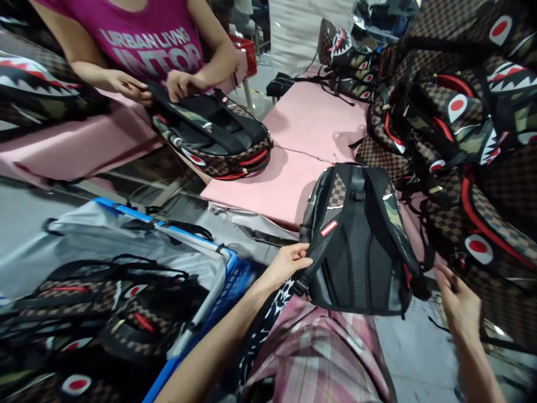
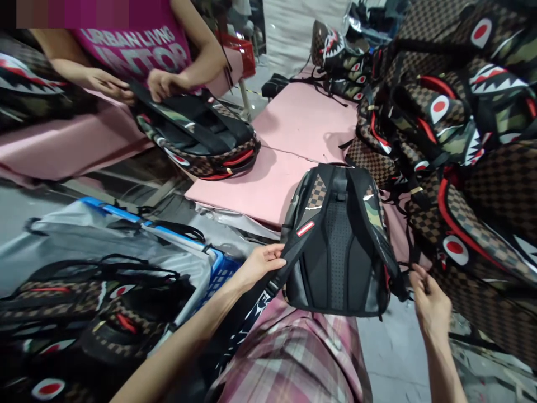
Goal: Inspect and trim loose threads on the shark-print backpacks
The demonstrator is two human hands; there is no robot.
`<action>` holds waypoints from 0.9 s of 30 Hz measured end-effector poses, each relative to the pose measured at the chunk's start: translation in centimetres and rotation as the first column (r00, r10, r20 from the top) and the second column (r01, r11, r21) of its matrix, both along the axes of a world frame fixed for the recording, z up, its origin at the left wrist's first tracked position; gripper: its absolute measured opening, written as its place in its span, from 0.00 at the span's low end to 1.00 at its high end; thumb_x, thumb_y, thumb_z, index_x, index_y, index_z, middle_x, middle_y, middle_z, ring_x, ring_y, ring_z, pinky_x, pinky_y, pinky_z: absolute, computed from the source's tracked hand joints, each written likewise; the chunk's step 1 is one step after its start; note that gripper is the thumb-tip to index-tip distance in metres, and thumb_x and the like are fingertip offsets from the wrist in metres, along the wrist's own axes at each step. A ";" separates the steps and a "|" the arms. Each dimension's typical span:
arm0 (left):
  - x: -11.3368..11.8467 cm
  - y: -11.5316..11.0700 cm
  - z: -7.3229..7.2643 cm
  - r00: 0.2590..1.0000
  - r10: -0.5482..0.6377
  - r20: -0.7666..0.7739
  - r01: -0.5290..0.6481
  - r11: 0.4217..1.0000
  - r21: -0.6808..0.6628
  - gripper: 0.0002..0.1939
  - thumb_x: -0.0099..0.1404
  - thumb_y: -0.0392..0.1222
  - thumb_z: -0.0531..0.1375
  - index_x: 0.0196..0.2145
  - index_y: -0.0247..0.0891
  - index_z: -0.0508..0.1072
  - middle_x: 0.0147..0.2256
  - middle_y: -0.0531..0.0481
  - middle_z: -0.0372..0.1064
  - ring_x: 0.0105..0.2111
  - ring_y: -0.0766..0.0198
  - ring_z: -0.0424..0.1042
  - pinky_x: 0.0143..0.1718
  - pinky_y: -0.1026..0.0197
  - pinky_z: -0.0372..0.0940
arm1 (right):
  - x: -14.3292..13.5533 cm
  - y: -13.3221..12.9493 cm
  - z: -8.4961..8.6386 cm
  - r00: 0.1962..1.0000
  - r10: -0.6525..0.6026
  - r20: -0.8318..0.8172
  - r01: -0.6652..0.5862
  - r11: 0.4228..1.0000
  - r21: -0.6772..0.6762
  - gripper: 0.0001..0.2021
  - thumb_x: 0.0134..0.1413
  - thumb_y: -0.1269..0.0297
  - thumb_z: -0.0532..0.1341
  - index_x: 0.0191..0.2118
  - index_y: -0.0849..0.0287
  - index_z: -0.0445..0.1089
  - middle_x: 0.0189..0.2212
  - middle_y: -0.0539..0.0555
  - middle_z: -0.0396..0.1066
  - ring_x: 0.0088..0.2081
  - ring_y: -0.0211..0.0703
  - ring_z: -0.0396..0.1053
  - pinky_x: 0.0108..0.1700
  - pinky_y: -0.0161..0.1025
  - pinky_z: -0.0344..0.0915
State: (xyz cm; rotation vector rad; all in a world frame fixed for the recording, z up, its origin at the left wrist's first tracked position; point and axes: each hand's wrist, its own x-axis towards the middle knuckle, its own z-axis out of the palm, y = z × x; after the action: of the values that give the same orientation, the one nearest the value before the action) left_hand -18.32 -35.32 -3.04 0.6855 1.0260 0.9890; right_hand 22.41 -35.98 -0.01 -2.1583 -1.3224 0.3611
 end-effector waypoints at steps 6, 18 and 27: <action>1.2 -0.5 -0.3 0.992 0.012 -0.128 -0.007 0.999 0.037 0.23 0.45 0.38 0.67 0.42 0.34 0.73 0.23 0.59 0.59 0.23 0.74 0.60 0.28 0.67 0.56 | -2.1 4.6 -0.1 0.988 0.153 0.004 -0.147 0.958 -0.248 0.30 0.40 0.46 0.61 0.45 0.65 0.72 0.28 0.57 0.74 0.32 0.52 0.70 0.34 0.42 0.64; 5.8 -1.8 -1.4 0.950 -0.217 -0.224 0.212 0.976 -0.049 0.24 0.48 0.43 0.65 0.43 0.31 0.68 0.21 0.60 0.56 0.19 0.73 0.59 0.22 0.67 0.56 | -9.9 -0.7 -1.7 0.820 0.093 -0.565 -0.171 0.981 -0.088 0.20 0.32 0.54 0.67 0.32 0.62 0.70 0.22 0.49 0.66 0.25 0.38 0.62 0.30 0.36 0.60; 7.0 -1.5 -1.9 0.920 -0.209 -0.333 0.203 0.978 -0.053 0.22 0.47 0.44 0.65 0.40 0.32 0.69 0.18 0.61 0.56 0.18 0.73 0.58 0.21 0.68 0.55 | -8.4 -0.6 -2.2 0.760 0.071 -0.646 -0.178 0.979 -0.101 0.18 0.31 0.57 0.67 0.31 0.62 0.71 0.20 0.46 0.62 0.24 0.36 0.60 0.29 0.35 0.58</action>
State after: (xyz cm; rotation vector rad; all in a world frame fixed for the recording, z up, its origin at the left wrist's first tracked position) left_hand -11.29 -36.78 -4.95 0.9509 1.2296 0.6903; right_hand 14.03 -36.58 -2.22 -1.7982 -1.0495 1.1806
